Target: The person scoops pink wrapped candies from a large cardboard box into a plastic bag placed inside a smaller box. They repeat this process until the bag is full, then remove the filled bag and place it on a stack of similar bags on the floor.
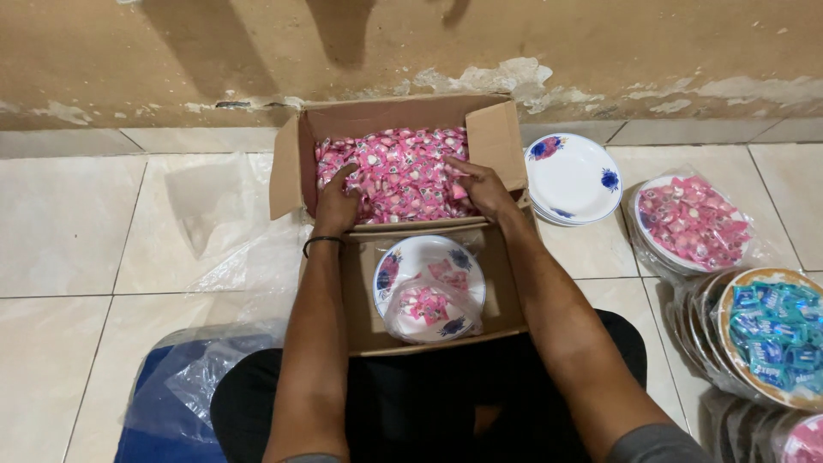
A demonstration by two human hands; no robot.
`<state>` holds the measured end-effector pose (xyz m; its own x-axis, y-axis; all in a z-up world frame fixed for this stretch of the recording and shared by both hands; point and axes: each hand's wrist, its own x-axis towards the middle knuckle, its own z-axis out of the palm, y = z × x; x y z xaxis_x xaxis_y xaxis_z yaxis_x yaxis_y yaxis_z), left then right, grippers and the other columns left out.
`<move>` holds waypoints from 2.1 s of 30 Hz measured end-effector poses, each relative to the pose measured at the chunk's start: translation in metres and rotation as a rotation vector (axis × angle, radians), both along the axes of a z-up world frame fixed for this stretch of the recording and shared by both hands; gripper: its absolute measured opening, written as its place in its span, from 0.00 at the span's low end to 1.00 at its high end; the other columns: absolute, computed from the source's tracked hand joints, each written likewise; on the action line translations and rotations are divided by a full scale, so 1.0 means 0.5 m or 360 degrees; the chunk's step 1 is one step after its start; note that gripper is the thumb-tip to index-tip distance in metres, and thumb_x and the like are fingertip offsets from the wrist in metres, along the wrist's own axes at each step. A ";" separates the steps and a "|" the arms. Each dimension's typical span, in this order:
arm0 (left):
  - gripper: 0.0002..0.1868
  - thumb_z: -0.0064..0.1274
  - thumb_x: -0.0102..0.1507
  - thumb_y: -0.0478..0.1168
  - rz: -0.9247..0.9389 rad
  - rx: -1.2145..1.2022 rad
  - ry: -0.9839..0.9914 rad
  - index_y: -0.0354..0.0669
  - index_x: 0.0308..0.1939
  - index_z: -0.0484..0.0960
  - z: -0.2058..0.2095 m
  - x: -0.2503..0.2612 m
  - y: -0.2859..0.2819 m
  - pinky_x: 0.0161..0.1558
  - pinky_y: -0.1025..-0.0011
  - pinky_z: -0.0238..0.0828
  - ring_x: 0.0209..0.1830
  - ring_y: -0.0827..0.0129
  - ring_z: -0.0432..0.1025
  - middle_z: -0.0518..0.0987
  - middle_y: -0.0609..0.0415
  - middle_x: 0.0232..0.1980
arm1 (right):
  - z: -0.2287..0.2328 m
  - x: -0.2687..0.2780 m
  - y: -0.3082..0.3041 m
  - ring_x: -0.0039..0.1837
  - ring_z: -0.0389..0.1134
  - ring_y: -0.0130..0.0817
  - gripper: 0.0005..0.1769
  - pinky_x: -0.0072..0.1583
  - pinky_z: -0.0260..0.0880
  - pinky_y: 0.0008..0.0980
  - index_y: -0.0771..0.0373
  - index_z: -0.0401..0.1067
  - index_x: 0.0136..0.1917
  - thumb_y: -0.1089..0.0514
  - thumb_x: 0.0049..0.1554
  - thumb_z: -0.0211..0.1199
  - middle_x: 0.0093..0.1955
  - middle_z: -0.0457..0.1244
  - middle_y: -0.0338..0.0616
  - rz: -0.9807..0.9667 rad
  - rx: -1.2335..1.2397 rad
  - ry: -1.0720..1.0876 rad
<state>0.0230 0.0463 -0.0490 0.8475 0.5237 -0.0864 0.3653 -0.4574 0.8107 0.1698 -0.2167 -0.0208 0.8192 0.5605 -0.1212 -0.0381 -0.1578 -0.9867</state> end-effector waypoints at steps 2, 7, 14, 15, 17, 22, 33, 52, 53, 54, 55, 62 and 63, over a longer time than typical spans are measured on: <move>0.28 0.46 0.64 0.39 -0.0023 0.0005 -0.0015 0.62 0.69 0.74 0.005 0.001 0.000 0.67 0.53 0.64 0.67 0.46 0.69 0.77 0.44 0.65 | -0.024 0.016 -0.001 0.28 0.65 0.28 0.26 0.28 0.66 0.21 0.50 0.75 0.65 0.68 0.60 0.47 0.34 0.65 0.49 -0.0046 0.0029 0.0037; 0.26 0.42 0.65 0.40 0.0022 -0.0133 0.0083 0.65 0.67 0.76 0.056 -0.009 -0.016 0.63 0.54 0.67 0.62 0.47 0.73 0.80 0.41 0.57 | -0.108 0.076 -0.005 0.30 0.65 0.28 0.22 0.25 0.61 0.22 0.62 0.77 0.57 0.67 0.55 0.47 0.41 0.63 0.48 -0.0141 0.0335 0.0255; 0.22 0.53 0.62 0.43 0.0074 -0.0376 0.0065 0.63 0.61 0.81 -0.037 0.034 0.019 0.44 0.64 0.79 0.42 0.57 0.79 0.76 0.40 0.59 | 0.042 -0.166 -0.067 0.37 0.71 0.30 0.24 0.31 0.65 0.17 0.73 0.72 0.62 0.64 0.55 0.49 0.44 0.68 0.53 0.0597 0.0377 0.0544; 0.24 0.53 0.60 0.37 0.0081 -0.0538 -0.0036 0.54 0.62 0.80 -0.056 0.029 0.031 0.33 0.68 0.82 0.30 0.57 0.81 0.71 0.32 0.62 | 0.006 -0.192 -0.084 0.44 0.75 0.36 0.25 0.38 0.73 0.22 0.73 0.72 0.63 0.65 0.53 0.50 0.50 0.68 0.55 0.0893 0.0343 0.0637; 0.27 0.57 0.57 0.41 0.0038 -0.0425 0.0036 0.58 0.62 0.80 -0.030 0.016 0.010 0.40 0.65 0.80 0.36 0.58 0.81 0.76 0.38 0.55 | -0.015 -0.227 -0.100 0.45 0.75 0.42 0.24 0.40 0.75 0.27 0.72 0.75 0.61 0.64 0.53 0.52 0.51 0.69 0.59 0.1142 0.0111 0.0575; 0.27 0.58 0.57 0.43 0.0023 -0.0115 0.0201 0.71 0.61 0.81 0.003 0.010 -0.008 0.59 0.60 0.71 0.59 0.57 0.76 0.80 0.51 0.59 | 0.062 -0.323 -0.106 0.66 0.60 0.79 0.28 0.67 0.62 0.62 0.65 0.69 0.70 0.54 0.59 0.52 0.65 0.60 0.80 0.1524 -0.0708 -0.0304; 0.28 0.54 0.63 0.32 -0.1062 -0.0636 -0.0117 0.49 0.68 0.74 0.069 -0.175 -0.195 0.36 0.67 0.82 0.32 0.65 0.80 0.81 0.42 0.48 | -0.062 -0.207 -0.203 0.52 0.76 0.49 0.19 0.39 0.74 0.25 0.70 0.74 0.58 0.67 0.57 0.49 0.54 0.70 0.63 0.0112 0.0255 0.0454; 0.23 0.53 0.67 0.40 -0.0923 -0.0141 -0.0065 0.48 0.68 0.76 0.227 -0.096 -0.109 0.60 0.45 0.71 0.60 0.38 0.74 0.80 0.35 0.58 | -0.024 -0.134 -0.131 0.45 0.74 0.39 0.15 0.38 0.72 0.28 0.71 0.75 0.58 0.67 0.60 0.55 0.47 0.70 0.54 0.0010 0.0181 -0.0087; 0.23 0.52 0.67 0.37 -0.0776 -0.0050 -0.0145 0.50 0.67 0.76 0.201 -0.064 -0.078 0.55 0.49 0.74 0.57 0.41 0.76 0.81 0.37 0.56 | -0.008 -0.118 -0.103 0.40 0.72 0.34 0.14 0.37 0.70 0.27 0.66 0.78 0.56 0.68 0.59 0.55 0.42 0.69 0.51 -0.0061 0.0129 -0.0333; 0.23 0.50 0.66 0.35 -0.0632 0.0037 -0.0224 0.53 0.66 0.77 0.173 -0.033 -0.050 0.51 0.53 0.77 0.54 0.44 0.78 0.81 0.39 0.54 | 0.006 -0.104 -0.079 0.35 0.70 0.30 0.15 0.36 0.68 0.26 0.60 0.80 0.54 0.68 0.59 0.55 0.37 0.69 0.48 -0.0136 0.0074 -0.0576; 0.23 0.50 0.66 0.35 -0.0630 0.0042 -0.0229 0.53 0.66 0.77 0.128 0.004 -0.024 0.51 0.53 0.77 0.54 0.44 0.78 0.81 0.39 0.54 | -0.002 -0.075 -0.057 0.35 0.70 0.30 0.15 0.36 0.68 0.26 0.60 0.80 0.54 0.68 0.59 0.55 0.37 0.69 0.48 -0.0135 0.0079 -0.0582; 0.36 0.57 0.62 0.52 -0.0505 0.0479 0.0417 0.55 0.73 0.66 -0.070 0.154 0.047 0.63 0.45 0.69 0.63 0.35 0.70 0.69 0.35 0.67 | -0.078 0.058 0.040 0.70 0.62 0.58 0.32 0.70 0.62 0.53 0.55 0.66 0.71 0.57 0.52 0.61 0.66 0.60 0.54 0.0199 -0.0645 -0.1125; 0.43 0.60 0.60 0.53 -0.0473 0.0392 0.0566 0.55 0.77 0.60 -0.075 0.157 0.043 0.65 0.42 0.67 0.65 0.32 0.68 0.64 0.34 0.71 | -0.087 0.068 0.044 0.76 0.56 0.63 0.43 0.75 0.55 0.56 0.58 0.58 0.77 0.52 0.50 0.64 0.73 0.55 0.61 0.0355 -0.0894 -0.1047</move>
<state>0.1015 0.0676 -0.0866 0.9033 0.3060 -0.3007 0.4239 -0.7446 0.5157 0.2038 -0.1946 -0.0645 0.6988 0.7147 0.0301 0.5981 -0.5606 -0.5728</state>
